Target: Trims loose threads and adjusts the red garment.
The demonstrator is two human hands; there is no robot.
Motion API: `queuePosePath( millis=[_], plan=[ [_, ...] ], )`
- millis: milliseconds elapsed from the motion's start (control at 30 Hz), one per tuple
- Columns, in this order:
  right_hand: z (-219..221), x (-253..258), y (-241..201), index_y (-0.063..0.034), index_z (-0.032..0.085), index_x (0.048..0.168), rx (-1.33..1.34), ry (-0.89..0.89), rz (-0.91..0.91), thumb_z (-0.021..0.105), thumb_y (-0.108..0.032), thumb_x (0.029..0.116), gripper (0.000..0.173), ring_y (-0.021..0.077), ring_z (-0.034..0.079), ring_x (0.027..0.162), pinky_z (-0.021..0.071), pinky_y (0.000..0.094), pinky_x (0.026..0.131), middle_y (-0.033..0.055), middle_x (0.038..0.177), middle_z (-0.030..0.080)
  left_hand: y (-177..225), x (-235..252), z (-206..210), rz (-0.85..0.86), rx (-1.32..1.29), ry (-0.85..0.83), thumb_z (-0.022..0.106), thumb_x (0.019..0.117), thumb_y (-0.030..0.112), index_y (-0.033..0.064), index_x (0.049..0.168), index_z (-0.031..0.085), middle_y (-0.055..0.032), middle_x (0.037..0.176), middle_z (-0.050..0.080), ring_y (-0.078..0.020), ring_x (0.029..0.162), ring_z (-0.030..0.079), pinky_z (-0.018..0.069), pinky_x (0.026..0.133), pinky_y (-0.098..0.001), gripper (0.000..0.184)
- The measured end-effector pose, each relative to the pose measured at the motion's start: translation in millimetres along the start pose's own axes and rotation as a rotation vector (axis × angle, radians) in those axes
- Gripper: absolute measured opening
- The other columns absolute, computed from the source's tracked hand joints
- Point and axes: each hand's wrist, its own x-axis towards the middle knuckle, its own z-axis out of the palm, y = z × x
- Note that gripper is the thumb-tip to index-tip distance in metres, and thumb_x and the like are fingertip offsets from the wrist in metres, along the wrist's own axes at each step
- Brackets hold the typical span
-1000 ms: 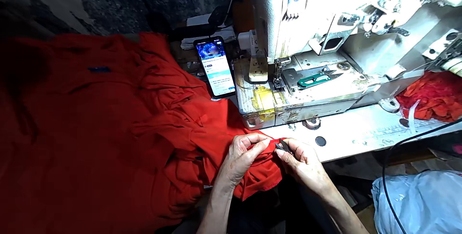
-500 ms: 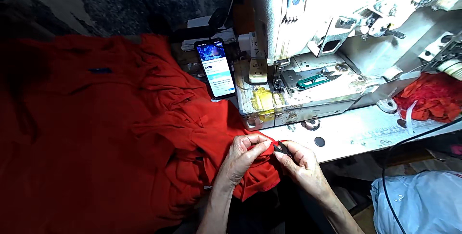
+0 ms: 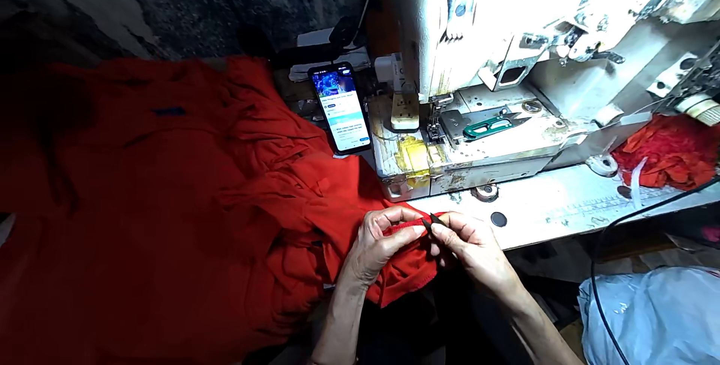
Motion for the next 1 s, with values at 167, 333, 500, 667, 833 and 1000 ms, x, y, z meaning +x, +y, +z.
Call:
queuePosePath(
  millis=[167, 333, 500, 667, 833, 1000],
  plan=[
    [1.4, 6.9, 1.4, -0.0095, 0.073, 0.086, -0.243, 0.095, -0.049, 0.063, -0.018, 0.1006, 0.019, 0.0058, 0.054, 0.053, 0.0437, 0.0223, 0.051, -0.0005, 0.063, 0.061, 0.6, 0.7, 1.1, -0.009, -0.019, 0.028, 0.072, 0.0855, 0.006, 0.0088, 0.084, 0.079, -0.0014, 0.077, 0.073, -0.0058, 0.070, 0.067, 0.0544, 0.066, -0.0209, 0.008],
    [2.2, 9.2, 5.1, -0.0085, 0.071, 0.082, -0.200, 0.084, -0.065, 0.066, -0.018, 0.0986, 0.020, 0.0045, 0.052, 0.053, 0.0425, 0.0197, 0.050, -0.0015, 0.062, 0.060, 0.2, 0.6, 5.1, -0.016, 0.004, 0.051, 0.072, 0.0852, 0.004, 0.0095, 0.082, 0.078, -0.0005, 0.073, 0.072, -0.0046, 0.066, 0.065, 0.0529, 0.062, -0.0200, 0.009],
    [-3.5, 12.3, 6.5, -0.0086, 0.070, 0.077, -0.186, 0.015, -0.095, 0.068, -0.017, 0.0957, 0.020, 0.0013, 0.049, 0.050, 0.0399, 0.0182, 0.048, -0.0036, 0.060, 0.059, -4.4, 0.7, 5.4, 0.043, 0.056, 0.060, 0.070, 0.0853, 0.006, 0.0096, 0.084, 0.078, -0.0001, 0.077, 0.073, -0.0055, 0.071, 0.067, 0.0546, 0.064, -0.0211, 0.010],
    [1.0, 19.3, 2.0, -0.0107, 0.066, 0.074, -0.379, 0.050, -0.014, 0.069, -0.024, 0.0965, 0.026, 0.0068, 0.050, 0.048, 0.0408, 0.0255, 0.047, -0.0017, 0.056, 0.055, -9.0, 0.3, 5.5, 0.121, 0.182, 0.071, 0.073, 0.0794, 0.008, 0.0127, 0.076, 0.074, 0.0052, 0.074, 0.068, -0.0035, 0.067, 0.061, 0.0503, 0.060, -0.0185, 0.006],
    [-3.6, 21.8, 2.0, -0.0048, 0.069, 0.078, -0.242, -0.014, 0.003, 0.068, -0.017, 0.0985, 0.024, 0.0042, 0.048, 0.047, 0.0373, 0.0197, 0.045, 0.0007, 0.058, 0.057, -8.4, 0.9, 11.2, 0.102, 0.158, 0.121, 0.068, 0.0829, 0.006, 0.0118, 0.076, 0.074, 0.0036, 0.067, 0.065, -0.0039, 0.058, 0.057, 0.0459, 0.053, -0.0178, 0.010],
    [-1.8, 6.0, -4.4, -0.0065, 0.066, 0.077, 0.002, -0.129, -0.049, 0.065, -0.016, 0.0985, 0.023, 0.0028, 0.045, 0.046, 0.0359, 0.0179, 0.043, -0.0010, 0.057, 0.054, -8.2, -4.6, 11.8, 0.092, 0.215, 0.158, 0.067, 0.0891, 0.007, 0.0123, 0.081, 0.074, 0.0038, 0.070, 0.067, -0.0043, 0.058, 0.058, 0.0467, 0.052, -0.0186, 0.012]
  ],
)
